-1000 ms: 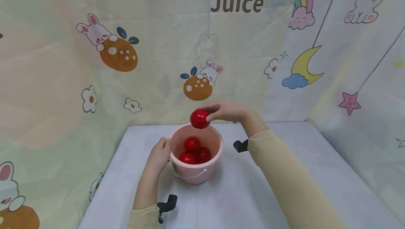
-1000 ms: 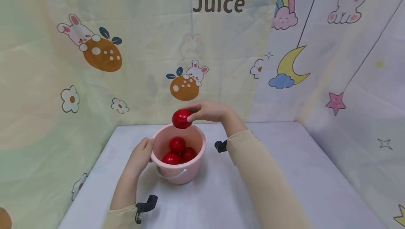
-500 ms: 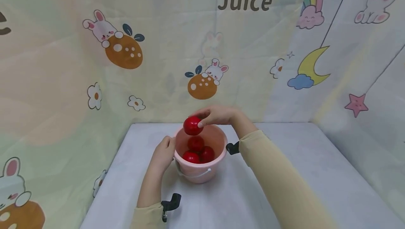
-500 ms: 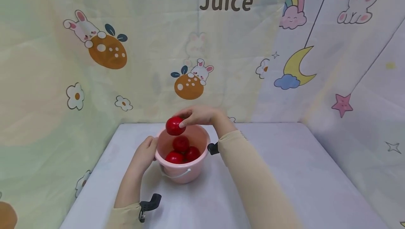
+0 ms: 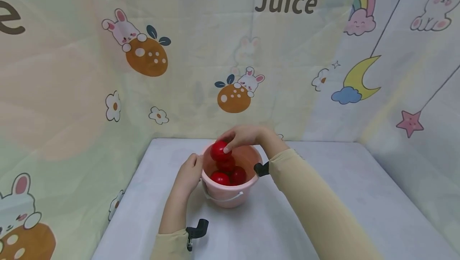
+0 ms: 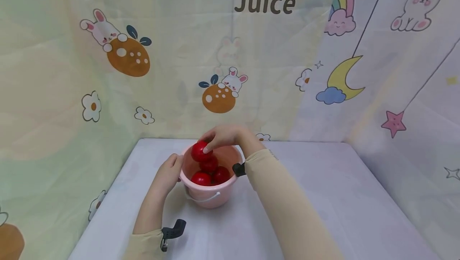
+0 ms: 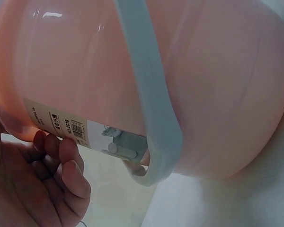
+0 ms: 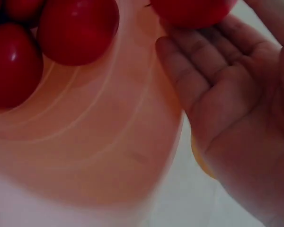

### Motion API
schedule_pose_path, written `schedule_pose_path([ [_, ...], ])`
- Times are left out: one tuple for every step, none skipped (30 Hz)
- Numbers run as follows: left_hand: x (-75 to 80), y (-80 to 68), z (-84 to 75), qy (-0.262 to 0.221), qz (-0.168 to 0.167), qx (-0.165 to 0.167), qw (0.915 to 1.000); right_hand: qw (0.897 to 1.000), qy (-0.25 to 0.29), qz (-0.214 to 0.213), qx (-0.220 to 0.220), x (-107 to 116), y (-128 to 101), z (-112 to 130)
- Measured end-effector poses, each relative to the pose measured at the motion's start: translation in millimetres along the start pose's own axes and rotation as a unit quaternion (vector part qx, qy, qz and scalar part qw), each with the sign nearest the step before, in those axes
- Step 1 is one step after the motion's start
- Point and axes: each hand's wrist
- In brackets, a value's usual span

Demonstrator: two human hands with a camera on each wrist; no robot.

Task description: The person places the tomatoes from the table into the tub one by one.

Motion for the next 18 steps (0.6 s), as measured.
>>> schedule_pose_path([
  [-0.2,0.1,-0.1,0.003,-0.003,-0.002,1.0,1.0,0.001,0.002,-0.003,-1.3,1.3,-0.4],
  [-0.3,0.1,-0.3,0.005,-0.004,-0.003,1.0,1.0,0.001,0.004,-0.005,-2.5,2.7,-1.1],
  [-0.4,0.2,-0.5,0.005,-0.005,-0.003,1.0,1.0,0.0,0.005,-0.007,-3.9,4.3,-2.0],
  [-0.5,0.2,-0.9,0.005,-0.005,-0.004,1.0,1.0,0.003,0.008,-0.011,-5.2,5.6,-3.0],
  [-0.5,0.3,-1.3,0.005,-0.004,-0.003,1.0,1.0,0.006,0.012,-0.015,-6.6,6.8,-3.7],
  [-0.5,0.4,-1.7,0.006,-0.002,-0.003,1.0,1.0,0.009,0.016,-0.018,-7.8,8.0,-4.6],
  [-0.4,0.4,-2.1,0.006,-0.001,-0.003,1.0,1.0,0.012,0.018,-0.021,-9.0,9.1,-5.4],
  [-0.3,0.6,-2.5,0.007,0.001,-0.002,1.0,0.999,0.015,0.021,-0.024,-10.1,9.8,-5.9],
  [-0.2,0.7,-2.9,0.007,0.002,-0.002,1.0,0.999,0.016,0.022,-0.026,-11.3,10.2,-5.8],
  [0.1,0.6,-3.5,0.007,0.002,-0.001,1.0,0.999,0.019,0.023,-0.028,-12.3,10.3,-5.3],
  [0.3,0.7,-3.8,0.008,0.001,0.0,1.0,0.999,0.02,0.023,-0.028,-13.1,10.4,-4.7],
  [0.5,0.7,-4.0,0.009,0.0,0.001,1.0,0.999,0.02,0.021,-0.029,-13.8,10.3,-3.9],
  [0.7,0.7,-4.1,0.009,0.0,0.001,1.0,0.999,0.024,0.019,-0.031,-14.5,10.0,-3.0],
  [0.8,0.8,-4.0,0.01,-0.001,0.001,1.0,0.999,0.025,0.018,-0.032,-15.2,9.8,-2.0],
  [1.0,0.6,-3.8,0.009,-0.001,0.001,1.0,0.999,0.024,0.019,-0.033,-15.8,9.8,-1.0],
  [1.0,0.6,-3.5,0.008,-0.001,0.001,1.0,0.999,0.027,0.021,-0.034,-16.1,10.0,-0.5],
  [1.0,0.6,-2.9,0.007,0.0,0.001,1.0,0.999,0.027,0.022,-0.034,-16.5,10.0,0.1],
  [1.0,0.5,-2.5,0.005,0.001,0.001,1.0,0.999,0.027,0.023,-0.034,-16.8,10.3,0.4],
])
Point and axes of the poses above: each hand's wrist, its own y-axis towards the middle knuckle, its own x-axis out of the back of the hand, z = x × y, and after that the axes turned 11 degrees about z, right-handed
